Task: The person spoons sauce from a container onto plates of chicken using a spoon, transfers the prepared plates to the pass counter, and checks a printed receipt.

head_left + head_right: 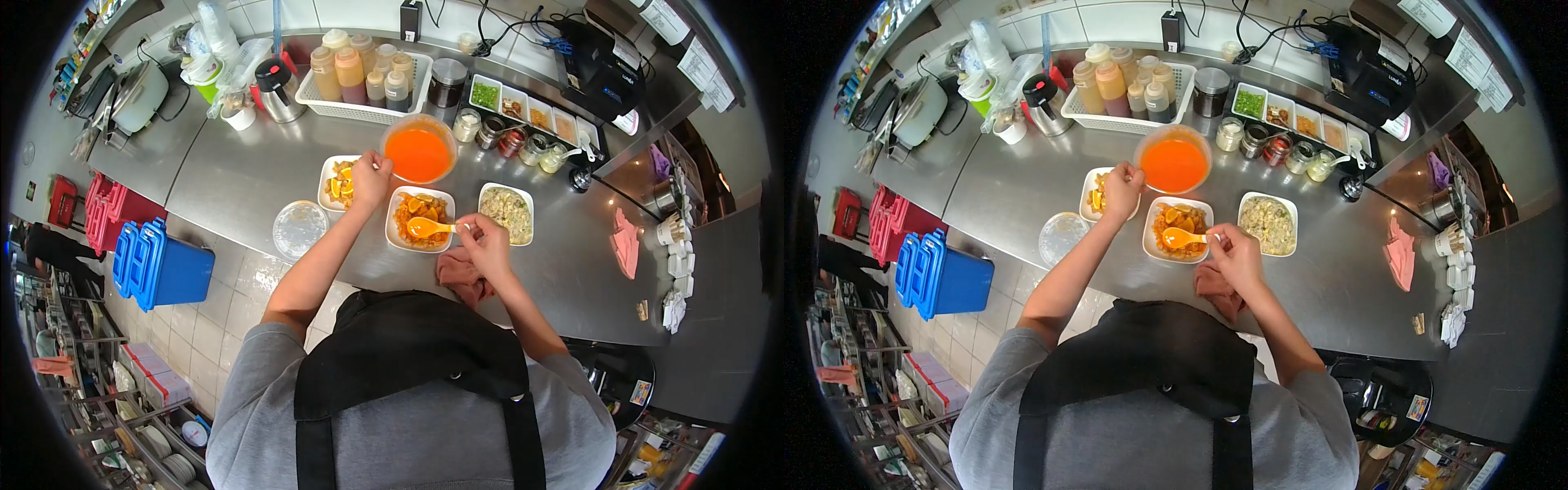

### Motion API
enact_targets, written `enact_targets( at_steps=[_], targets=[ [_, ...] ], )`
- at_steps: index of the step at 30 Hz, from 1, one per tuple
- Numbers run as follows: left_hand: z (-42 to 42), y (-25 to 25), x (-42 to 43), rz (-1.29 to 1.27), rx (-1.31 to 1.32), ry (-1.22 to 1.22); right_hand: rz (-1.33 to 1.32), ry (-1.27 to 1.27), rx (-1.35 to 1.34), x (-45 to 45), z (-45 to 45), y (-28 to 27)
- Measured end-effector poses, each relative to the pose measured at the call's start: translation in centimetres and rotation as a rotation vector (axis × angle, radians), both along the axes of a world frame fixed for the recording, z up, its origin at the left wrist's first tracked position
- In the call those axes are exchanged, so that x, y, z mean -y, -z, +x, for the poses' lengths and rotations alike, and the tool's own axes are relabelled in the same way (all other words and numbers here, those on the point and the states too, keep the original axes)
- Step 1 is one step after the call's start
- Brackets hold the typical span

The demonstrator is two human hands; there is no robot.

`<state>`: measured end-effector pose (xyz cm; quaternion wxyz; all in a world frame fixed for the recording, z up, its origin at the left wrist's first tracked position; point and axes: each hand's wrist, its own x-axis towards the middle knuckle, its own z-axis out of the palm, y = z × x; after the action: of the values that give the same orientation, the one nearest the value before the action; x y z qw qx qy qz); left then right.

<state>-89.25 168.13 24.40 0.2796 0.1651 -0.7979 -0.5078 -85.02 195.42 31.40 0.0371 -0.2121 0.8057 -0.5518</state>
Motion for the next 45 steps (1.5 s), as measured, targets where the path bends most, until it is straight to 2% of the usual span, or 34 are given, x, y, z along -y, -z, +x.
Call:
enact_targets(
  at_steps=[2,5,7,9,10,12,13,15,18,20,22,23,25,26,28,29,31,36,39,41,42,45],
  targets=[
    [-0.1,0.2,0.3,0.007,0.016,-0.003,0.088,-0.057,-0.167,-0.8,0.2,-1.1],
    [0.0,0.2,0.6,0.012,0.020,-0.018,0.132,-0.076,-0.280,-2.2,0.2,-2.2],
    [0.4,-1.2,0.1,0.008,0.008,-0.030,0.109,-0.043,-0.293,-2.8,-0.1,-2.5],
    [1.3,-3.5,-0.6,0.178,0.057,-0.010,0.074,0.033,-0.241,-3.2,-0.5,-2.4],
    [1.4,-3.6,-0.7,0.178,0.057,-0.007,0.074,0.036,-0.242,-3.6,-1.0,-1.1],
    [1.5,-4.0,-0.5,0.154,0.053,-0.008,-0.150,0.083,0.292,-4.6,-2.5,2.3],
    [1.3,-3.8,-0.3,0.153,0.047,-0.011,-0.151,0.078,0.287,-4.8,-2.9,2.7],
    [1.5,-3.6,-0.1,0.190,0.018,-0.006,-0.386,0.172,0.704,-5.0,-3.3,3.1],
    [1.9,-4.0,0.2,0.191,0.051,0.000,-0.536,0.145,0.819,-4.8,-4.2,1.9],
    [1.8,-3.7,0.5,0.197,0.041,0.008,-0.592,0.148,0.794,-3.6,-4.9,0.2],
    [1.9,-3.9,0.8,0.203,0.030,0.017,-0.609,0.110,0.614,-1.8,-5.6,-1.4],
    [2.0,-4.0,0.9,0.234,0.018,0.020,-0.612,0.112,0.613,-0.6,-5.9,-2.1],
    [2.2,-4.4,1.1,0.265,0.003,0.024,-0.516,0.182,0.362,2.4,-6.4,-3.2],
    [2.3,-4.6,1.4,0.243,0.013,0.020,-0.518,0.180,0.358,3.8,-6.8,-2.9],
    [2.6,-5.2,2.0,0.220,0.018,0.012,-0.391,0.193,0.049,6.7,-7.6,-1.2],
    [2.8,-5.6,2.3,0.231,0.012,0.005,-0.392,0.187,0.045,7.9,-7.7,-0.5],
    [3.1,-5.9,3.1,0.242,0.000,-0.009,-0.206,0.265,-0.101,10.0,-7.6,-0.1],
    [3.8,-5.7,5.5,0.176,0.003,-0.033,-0.187,0.246,-0.099,13.4,-7.4,0.9],
    [4.0,-5.1,7.4,0.091,0.012,-0.042,-0.251,0.172,0.035,14.7,-7.9,2.2],
    [3.7,-4.1,8.9,0.023,-0.027,-0.079,-0.418,0.124,0.394,15.3,-7.8,1.9],
    [3.7,-4.1,9.3,-0.044,-0.065,-0.113,-0.418,0.123,0.392,15.6,-7.7,1.8],
    [3.7,-4.2,10.3,0.107,-0.049,-0.108,-0.487,0.097,0.517,16.3,-7.5,1.6]
  ],
)
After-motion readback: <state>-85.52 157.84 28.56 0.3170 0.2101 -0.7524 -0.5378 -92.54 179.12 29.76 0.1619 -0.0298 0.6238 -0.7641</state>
